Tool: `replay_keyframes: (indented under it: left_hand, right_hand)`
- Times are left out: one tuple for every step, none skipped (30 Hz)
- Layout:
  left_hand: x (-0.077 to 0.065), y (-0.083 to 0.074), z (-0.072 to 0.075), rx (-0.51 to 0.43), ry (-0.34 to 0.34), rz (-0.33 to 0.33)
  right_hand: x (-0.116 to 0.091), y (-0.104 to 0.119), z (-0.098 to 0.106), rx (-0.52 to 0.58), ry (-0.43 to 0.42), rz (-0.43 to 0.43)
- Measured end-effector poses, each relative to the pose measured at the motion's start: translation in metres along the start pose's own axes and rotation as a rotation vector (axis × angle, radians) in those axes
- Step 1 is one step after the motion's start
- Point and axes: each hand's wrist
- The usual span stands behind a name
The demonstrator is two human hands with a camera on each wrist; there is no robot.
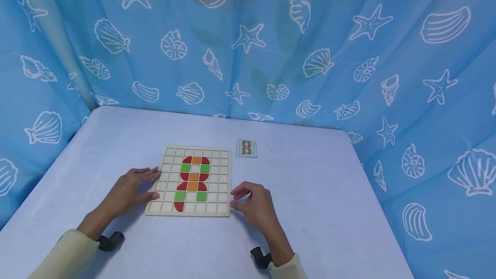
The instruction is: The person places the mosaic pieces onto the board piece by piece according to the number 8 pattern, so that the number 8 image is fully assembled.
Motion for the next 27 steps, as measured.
replay_keyframes:
  left_hand:
    - [0.0, 0.0, 0.0, 0.0, -0.002, 0.0]
    - [0.0, 0.0, 0.0, -0.001, -0.003, 0.0]
    - [0.0, 0.001, 0.0, -0.001, -0.004, -0.001]
    - [0.0, 0.001, 0.0, -0.001, -0.004, 0.0]
    - [0.001, 0.001, -0.001, -0.001, -0.004, 0.001]
    - [0.001, 0.001, -0.001, -0.001, -0.004, 0.003]
    - [0.001, 0.001, -0.001, -0.002, -0.002, 0.004]
    - [0.001, 0.001, -0.001, -0.002, -0.001, 0.006]
    - [0.0, 0.001, -0.001, -0.004, 0.0, 0.008]
    - [0.0, 0.001, -0.001, -0.004, 0.001, 0.009]
    - [0.0, 0.001, -0.001, -0.006, 0.001, 0.008]
    - [0.0, 0.001, 0.0, -0.007, 0.001, 0.007]
    - [0.0, 0.001, 0.0, -0.009, 0.001, 0.006]
    - [0.0, 0.001, 0.0, -0.01, -0.001, 0.003]
    - [0.0, 0.001, 0.0, -0.01, -0.002, 0.002]
    - [0.0, 0.001, 0.0, -0.01, -0.002, 0.001]
    - [0.0, 0.001, 0.0, -0.01, -0.003, 0.001]
    - [0.0, 0.001, 0.0, -0.008, -0.003, 0.0]
    - [0.0, 0.001, 0.0, -0.006, -0.003, 0.001]
    - [0.0, 0.0, 0.0, -0.004, -0.004, 0.0]
    - [0.0, 0.0, 0.0, -0.003, -0.004, 0.001]
    - [0.0, 0.0, 0.0, -0.002, -0.004, 0.002]
    - [0.0, 0.0, 0.0, -0.002, -0.003, 0.003]
    - [0.0, 0.0, 0.0, -0.001, -0.003, 0.004]
    - [0.0, -0.001, 0.0, -0.001, -0.002, 0.006]
    - [0.0, -0.001, 0.0, -0.001, -0.002, 0.006]
    - [0.0, 0.0, 0.0, -0.003, -0.001, 0.009]
  right_hand:
    - [0.0, -0.003, 0.005, 0.0, -0.005, -0.007]
    - [-0.001, -0.006, 0.009, 0.003, -0.01, -0.012]
    - [-0.001, -0.01, 0.013, 0.005, -0.014, -0.021]
    - [-0.001, -0.013, 0.017, 0.007, -0.018, -0.028]
    - [-0.002, -0.016, 0.021, 0.005, -0.021, -0.033]
    - [-0.002, -0.02, 0.025, -0.001, -0.026, -0.039]
    - [-0.002, -0.024, 0.028, -0.01, -0.032, -0.047]
    - [-0.003, -0.028, 0.032, -0.023, -0.035, -0.052]
    - [-0.003, -0.032, 0.036, -0.037, -0.038, -0.062]
    - [-0.003, -0.036, 0.039, -0.054, -0.041, -0.068]
    - [-0.003, -0.04, 0.042, -0.072, -0.043, -0.073]
    - [-0.003, -0.043, 0.045, -0.089, -0.044, -0.085]
    - [-0.004, -0.047, 0.048, -0.106, -0.044, -0.093]
    - [-0.004, -0.05, 0.05, -0.121, -0.043, -0.1]
    - [-0.004, -0.052, 0.052, -0.13, -0.041, -0.108]
    - [-0.005, -0.055, 0.054, -0.14, -0.037, -0.111]
    - [-0.005, -0.057, 0.055, -0.147, -0.033, -0.112]
    - [-0.005, -0.059, 0.055, -0.153, -0.028, -0.113]
    - [-0.006, -0.06, 0.056, -0.158, -0.025, -0.111]
    - [-0.006, -0.061, 0.056, -0.158, -0.023, -0.109]
    - [-0.006, -0.062, 0.056, -0.159, -0.023, -0.108]
    - [-0.006, -0.063, 0.055, -0.163, -0.022, -0.104]
    - [-0.006, -0.063, 0.055, -0.166, -0.023, -0.1]
    - [-0.006, -0.063, 0.054, -0.169, -0.023, -0.098]
    - [-0.006, -0.063, 0.053, -0.17, -0.022, -0.095]
    - [-0.006, -0.063, 0.053, -0.171, -0.021, -0.093]
    - [-0.006, -0.063, 0.052, -0.174, -0.02, -0.089]
Point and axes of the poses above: each hand's wrist, its own x-axis towards the middle knuckle, its own z-axis out of the back of the hand, y = z × x, and after that the axes turned 12 degrees about -z, right-handed
